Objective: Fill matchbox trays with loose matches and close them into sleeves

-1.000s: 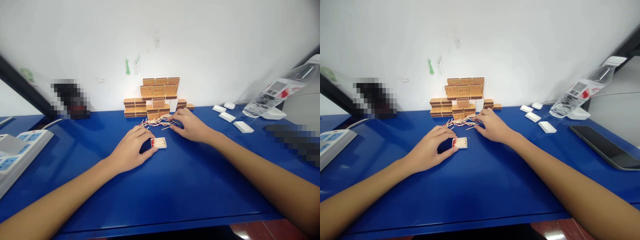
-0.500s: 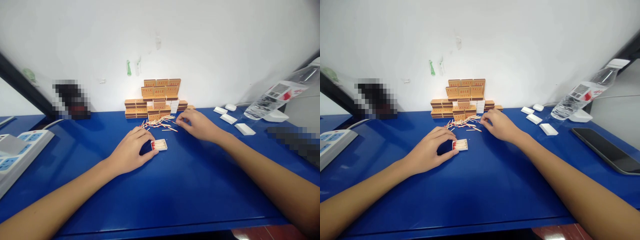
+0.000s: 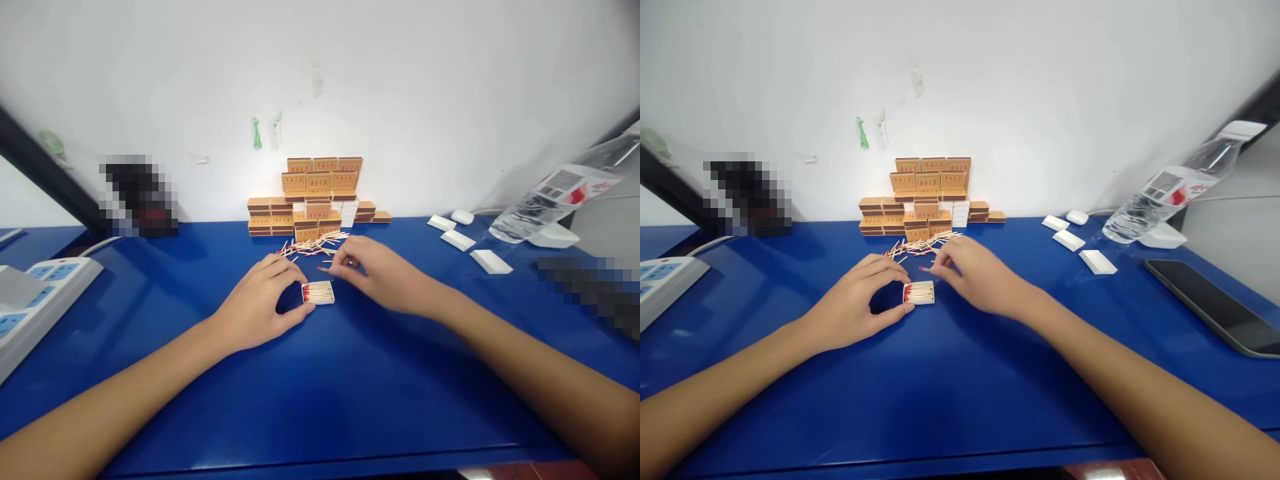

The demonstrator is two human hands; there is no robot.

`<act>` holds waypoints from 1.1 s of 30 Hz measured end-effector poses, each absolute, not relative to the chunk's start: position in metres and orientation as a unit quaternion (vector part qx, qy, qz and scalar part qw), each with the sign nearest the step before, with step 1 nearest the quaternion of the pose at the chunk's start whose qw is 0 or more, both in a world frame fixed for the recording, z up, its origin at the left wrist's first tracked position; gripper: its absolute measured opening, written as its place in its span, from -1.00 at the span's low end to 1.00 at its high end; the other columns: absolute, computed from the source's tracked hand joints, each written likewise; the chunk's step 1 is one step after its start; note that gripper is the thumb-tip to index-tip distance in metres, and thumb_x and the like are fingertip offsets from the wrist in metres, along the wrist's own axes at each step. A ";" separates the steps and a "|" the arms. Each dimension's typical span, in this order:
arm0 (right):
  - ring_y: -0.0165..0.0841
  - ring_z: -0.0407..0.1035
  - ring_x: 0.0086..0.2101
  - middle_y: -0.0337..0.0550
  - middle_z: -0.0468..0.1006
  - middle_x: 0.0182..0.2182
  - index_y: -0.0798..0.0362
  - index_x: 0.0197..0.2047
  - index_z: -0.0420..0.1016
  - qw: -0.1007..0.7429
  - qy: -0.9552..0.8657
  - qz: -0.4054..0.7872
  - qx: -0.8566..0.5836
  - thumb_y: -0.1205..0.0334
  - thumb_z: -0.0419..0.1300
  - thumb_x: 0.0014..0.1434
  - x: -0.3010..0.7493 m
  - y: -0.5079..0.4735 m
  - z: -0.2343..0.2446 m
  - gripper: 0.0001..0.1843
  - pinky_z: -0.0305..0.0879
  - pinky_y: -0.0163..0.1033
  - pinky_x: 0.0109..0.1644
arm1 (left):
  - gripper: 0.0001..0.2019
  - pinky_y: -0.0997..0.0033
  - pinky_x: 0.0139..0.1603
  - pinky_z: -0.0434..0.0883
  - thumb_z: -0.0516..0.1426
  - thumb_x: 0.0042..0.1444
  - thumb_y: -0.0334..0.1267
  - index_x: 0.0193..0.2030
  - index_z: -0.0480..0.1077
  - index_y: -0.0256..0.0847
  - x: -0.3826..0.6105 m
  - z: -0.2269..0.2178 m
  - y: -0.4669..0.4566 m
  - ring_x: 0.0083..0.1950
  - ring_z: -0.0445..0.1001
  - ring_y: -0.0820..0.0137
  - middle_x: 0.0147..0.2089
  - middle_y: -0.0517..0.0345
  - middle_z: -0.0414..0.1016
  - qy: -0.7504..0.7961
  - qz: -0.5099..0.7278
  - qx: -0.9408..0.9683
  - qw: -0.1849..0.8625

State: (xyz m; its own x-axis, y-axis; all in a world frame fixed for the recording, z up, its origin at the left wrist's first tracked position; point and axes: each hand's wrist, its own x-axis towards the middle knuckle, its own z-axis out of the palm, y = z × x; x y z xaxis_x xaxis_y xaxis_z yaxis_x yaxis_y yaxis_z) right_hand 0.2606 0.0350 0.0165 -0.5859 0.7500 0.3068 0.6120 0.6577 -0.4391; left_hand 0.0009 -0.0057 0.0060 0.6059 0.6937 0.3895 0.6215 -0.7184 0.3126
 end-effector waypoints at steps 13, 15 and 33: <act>-0.23 0.42 -0.23 -0.06 0.53 -0.24 0.04 -0.19 0.53 0.235 -0.876 0.062 -0.416 0.24 0.16 0.40 0.265 0.037 0.017 -0.86 0.31 -0.13 -0.13 | -0.80 -0.03 0.25 0.43 0.26 0.30 -0.14 0.00 0.48 -0.13 0.001 0.005 -0.007 0.11 0.49 0.15 0.03 0.03 0.59 0.351 0.266 0.894 0.083; -0.22 0.43 -0.26 -0.06 0.55 -0.26 0.05 -0.22 0.55 0.204 -0.857 0.050 -0.470 0.24 0.18 0.38 0.272 0.047 0.015 -0.85 0.29 -0.13 -0.17 | -0.79 -0.02 0.24 0.44 0.26 0.31 -0.12 -0.01 0.48 -0.14 0.001 0.006 -0.007 0.11 0.49 0.16 0.03 0.04 0.59 0.351 0.265 0.894 0.082; -0.20 0.42 -0.15 -0.02 0.48 -0.13 0.01 -0.06 0.57 0.186 -0.894 0.117 -0.391 0.29 0.11 0.36 0.296 0.070 0.005 -0.79 0.38 -0.07 -0.03 | -0.77 0.00 0.21 0.44 0.28 0.29 -0.08 -0.05 0.48 -0.16 0.000 0.006 -0.008 0.09 0.49 0.16 0.00 0.05 0.59 0.363 0.253 0.893 0.083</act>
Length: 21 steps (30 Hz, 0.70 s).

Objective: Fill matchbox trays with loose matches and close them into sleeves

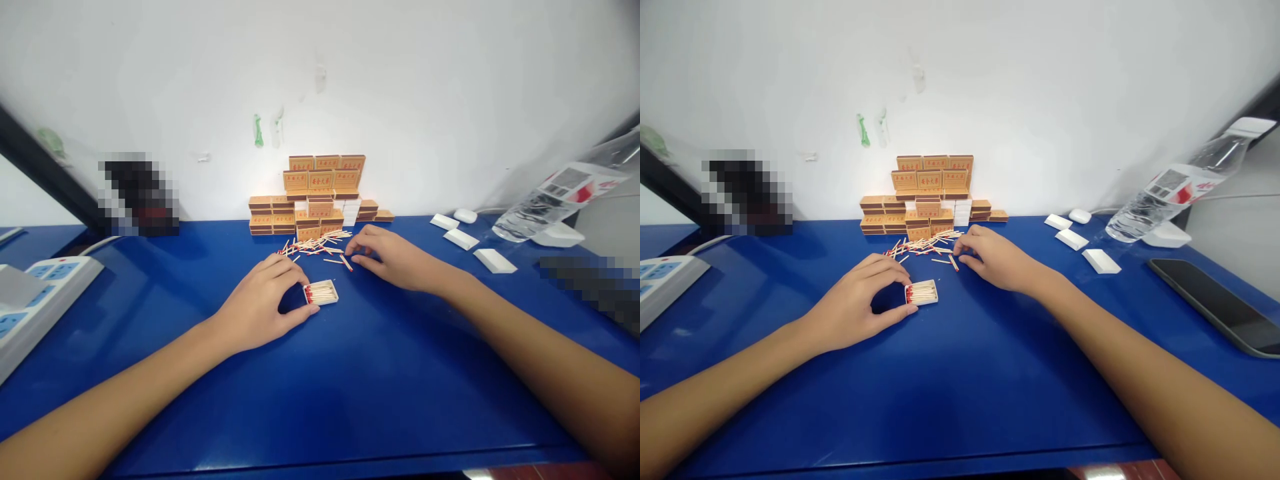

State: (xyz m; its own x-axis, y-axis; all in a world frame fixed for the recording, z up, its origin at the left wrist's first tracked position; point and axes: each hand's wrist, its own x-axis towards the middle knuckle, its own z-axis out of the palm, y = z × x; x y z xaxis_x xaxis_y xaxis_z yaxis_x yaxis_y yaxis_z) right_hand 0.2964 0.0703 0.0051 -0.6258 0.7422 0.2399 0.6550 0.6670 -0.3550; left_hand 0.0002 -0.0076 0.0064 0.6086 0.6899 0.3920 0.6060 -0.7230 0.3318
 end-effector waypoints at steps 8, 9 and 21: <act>-0.28 0.40 -0.34 -0.11 0.57 -0.31 0.03 -0.27 0.56 0.193 -0.856 0.123 -0.464 0.14 0.21 0.30 0.285 0.063 0.009 -0.83 0.29 -0.17 -0.23 | -0.77 -0.02 0.21 0.44 0.27 0.30 -0.07 -0.04 0.49 -0.14 0.001 0.007 -0.007 0.09 0.49 0.14 0.00 0.04 0.59 0.361 0.253 0.894 0.080; -0.30 0.40 -0.36 -0.13 0.57 -0.34 0.02 -0.30 0.56 0.193 -0.848 0.125 -0.478 0.14 0.24 0.26 0.284 0.062 0.009 -0.84 0.28 -0.18 -0.26 | -0.77 -0.02 0.22 0.44 0.27 0.30 -0.07 -0.04 0.49 -0.14 0.001 0.007 -0.007 0.09 0.49 0.14 0.00 0.04 0.59 0.362 0.253 0.894 0.079; -0.37 0.40 -0.46 -0.21 0.61 -0.44 0.03 -0.37 0.61 0.186 -0.793 0.188 -0.549 0.20 0.31 0.08 0.278 0.059 0.012 -0.91 0.27 -0.23 -0.36 | -0.76 0.02 0.23 0.42 0.28 0.29 -0.07 -0.05 0.49 -0.18 0.001 0.007 -0.006 0.09 0.48 0.16 0.00 0.04 0.59 0.366 0.250 0.893 0.081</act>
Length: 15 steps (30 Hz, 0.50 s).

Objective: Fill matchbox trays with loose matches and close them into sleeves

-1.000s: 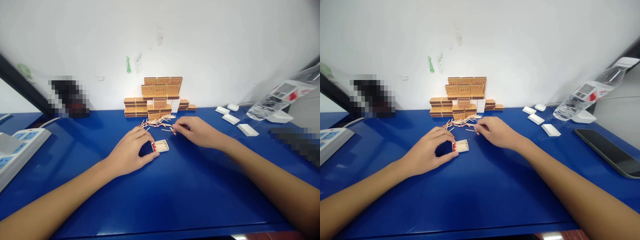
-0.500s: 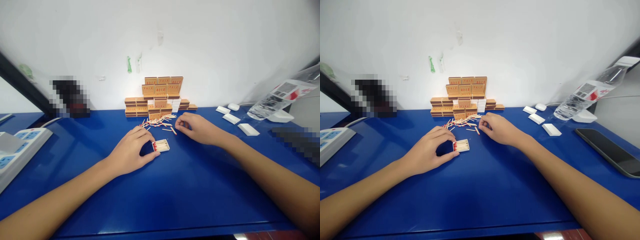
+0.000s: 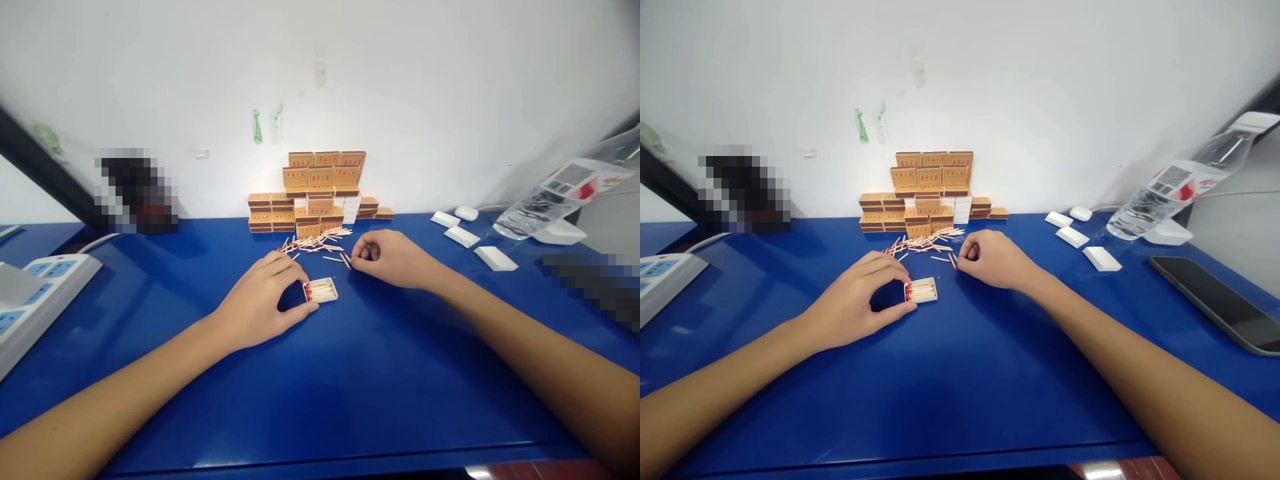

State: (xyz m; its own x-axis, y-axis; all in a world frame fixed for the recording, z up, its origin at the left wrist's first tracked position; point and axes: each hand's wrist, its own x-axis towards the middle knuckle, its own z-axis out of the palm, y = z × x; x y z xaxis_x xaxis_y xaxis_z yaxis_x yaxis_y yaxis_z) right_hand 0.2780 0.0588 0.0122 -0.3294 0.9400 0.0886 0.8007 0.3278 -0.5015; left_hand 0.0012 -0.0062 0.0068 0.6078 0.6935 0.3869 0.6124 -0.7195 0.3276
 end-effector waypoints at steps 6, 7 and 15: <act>-0.32 0.43 -0.39 -0.20 0.63 -0.38 0.00 -0.34 0.61 0.149 -0.804 0.136 -0.559 0.18 0.32 0.11 0.280 0.054 0.016 -0.91 0.26 -0.21 -0.32 | -0.77 0.02 0.24 0.41 0.26 0.31 -0.09 -0.03 0.49 -0.16 0.001 0.007 -0.006 0.09 0.48 0.16 0.01 0.04 0.59 0.362 0.251 0.894 0.079; -0.32 0.43 -0.39 -0.21 0.62 -0.38 0.00 -0.33 0.61 0.139 -0.807 0.136 -0.558 0.19 0.31 0.13 0.281 0.054 0.016 -0.92 0.25 -0.21 -0.32 | -0.77 0.02 0.24 0.41 0.26 0.31 -0.09 -0.02 0.49 -0.16 0.001 0.007 -0.006 0.09 0.48 0.16 0.01 0.04 0.59 0.361 0.251 0.895 0.078; -0.34 0.41 -0.36 -0.15 0.59 -0.34 0.03 -0.28 0.54 0.181 -0.857 0.156 -0.457 0.23 0.21 0.30 0.274 0.040 0.025 -0.88 0.24 -0.22 -0.27 | -0.78 0.02 0.26 0.40 0.27 0.31 -0.11 -0.03 0.49 -0.18 0.001 0.006 -0.006 0.09 0.49 0.18 0.01 0.05 0.59 0.362 0.249 0.895 0.079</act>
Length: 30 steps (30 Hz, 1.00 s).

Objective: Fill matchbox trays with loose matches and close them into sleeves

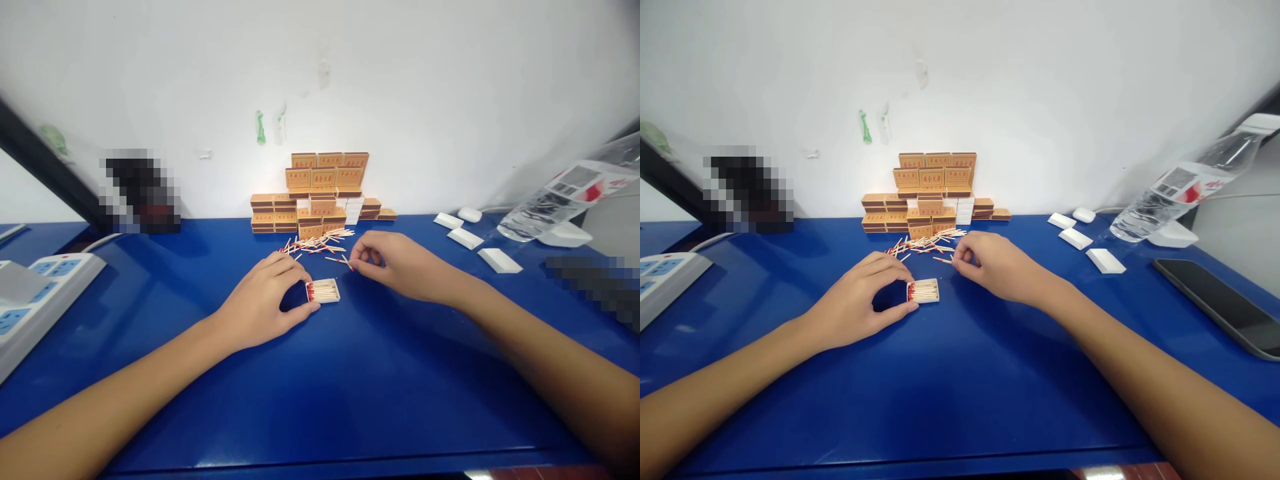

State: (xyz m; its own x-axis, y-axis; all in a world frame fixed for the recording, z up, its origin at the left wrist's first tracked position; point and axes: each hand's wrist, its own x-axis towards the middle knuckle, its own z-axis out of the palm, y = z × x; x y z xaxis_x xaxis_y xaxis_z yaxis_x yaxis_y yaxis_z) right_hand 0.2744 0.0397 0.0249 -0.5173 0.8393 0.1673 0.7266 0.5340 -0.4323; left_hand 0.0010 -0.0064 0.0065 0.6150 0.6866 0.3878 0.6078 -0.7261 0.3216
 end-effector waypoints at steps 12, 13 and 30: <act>-0.35 0.36 -0.34 -0.19 0.50 -0.33 0.03 -0.23 0.49 0.238 -0.881 0.143 -0.384 0.32 0.18 0.34 0.262 0.025 0.020 -0.92 0.24 -0.23 -0.23 | -0.78 0.02 0.28 0.40 0.27 0.30 -0.11 -0.03 0.48 -0.17 0.001 0.007 -0.006 0.08 0.50 0.19 0.00 0.06 0.59 0.355 0.251 0.896 0.085; -0.35 0.36 -0.35 -0.18 0.49 -0.32 0.04 -0.21 0.50 0.241 -0.879 0.131 -0.389 0.31 0.17 0.34 0.267 0.031 0.019 -0.91 0.25 -0.22 -0.22 | -0.78 0.02 0.28 0.39 0.27 0.30 -0.11 -0.03 0.49 -0.17 0.001 0.007 -0.007 0.08 0.50 0.19 0.00 0.06 0.59 0.355 0.251 0.896 0.086; -0.26 0.34 -0.26 -0.06 0.47 -0.23 0.03 -0.23 0.44 0.143 -0.888 0.156 -0.408 0.15 0.09 0.43 0.292 0.054 0.021 -0.79 0.28 -0.14 -0.16 | -0.78 -0.01 0.29 0.39 0.26 0.31 -0.11 -0.02 0.50 -0.16 -0.001 0.006 -0.007 0.07 0.51 0.22 0.01 0.06 0.59 0.351 0.252 0.897 0.095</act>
